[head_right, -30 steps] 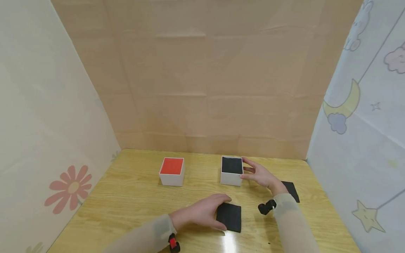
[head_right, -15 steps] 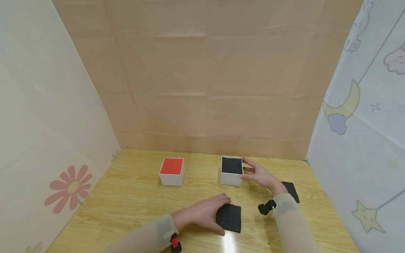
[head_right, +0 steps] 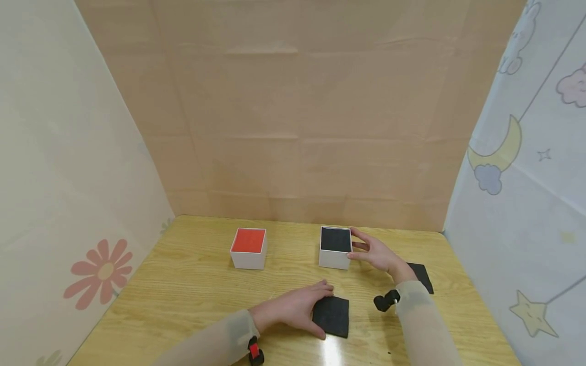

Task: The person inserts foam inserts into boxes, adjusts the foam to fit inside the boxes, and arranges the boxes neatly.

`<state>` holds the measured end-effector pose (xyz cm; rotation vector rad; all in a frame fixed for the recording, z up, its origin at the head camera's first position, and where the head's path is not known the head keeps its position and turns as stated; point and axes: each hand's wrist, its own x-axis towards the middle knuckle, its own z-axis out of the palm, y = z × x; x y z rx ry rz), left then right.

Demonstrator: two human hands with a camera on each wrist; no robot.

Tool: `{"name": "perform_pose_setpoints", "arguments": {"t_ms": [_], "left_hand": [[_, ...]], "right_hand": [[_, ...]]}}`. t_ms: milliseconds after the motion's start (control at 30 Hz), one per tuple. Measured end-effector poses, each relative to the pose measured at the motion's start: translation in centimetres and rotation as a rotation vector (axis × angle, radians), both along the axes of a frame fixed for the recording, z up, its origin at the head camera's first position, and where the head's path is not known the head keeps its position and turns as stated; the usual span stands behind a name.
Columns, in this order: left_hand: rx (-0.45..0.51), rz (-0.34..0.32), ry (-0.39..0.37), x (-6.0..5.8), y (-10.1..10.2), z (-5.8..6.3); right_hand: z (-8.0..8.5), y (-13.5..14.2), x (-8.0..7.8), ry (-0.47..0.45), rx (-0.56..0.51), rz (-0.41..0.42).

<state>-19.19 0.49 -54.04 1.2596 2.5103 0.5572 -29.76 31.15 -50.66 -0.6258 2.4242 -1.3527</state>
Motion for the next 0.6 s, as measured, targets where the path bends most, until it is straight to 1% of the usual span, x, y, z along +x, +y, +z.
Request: {"name": "perform_pose_setpoints", "arguments": {"t_ms": [200,367,600], "left_hand": [[0.029,-0.002,-0.015,-0.02,0.08,-0.03],[0.041,-0.004,0.011,-0.05,-0.01,0.32],[0.039,0.033,0.042,-0.23,-0.32,0.9]], "right_hand": [[-0.02,-0.01,-0.02,-0.025,-0.016,-0.003],[0.05,0.02,0.01,-0.03,-0.022,-0.004],[0.1,0.03,0.19,-0.007,-0.003,-0.005]]}}
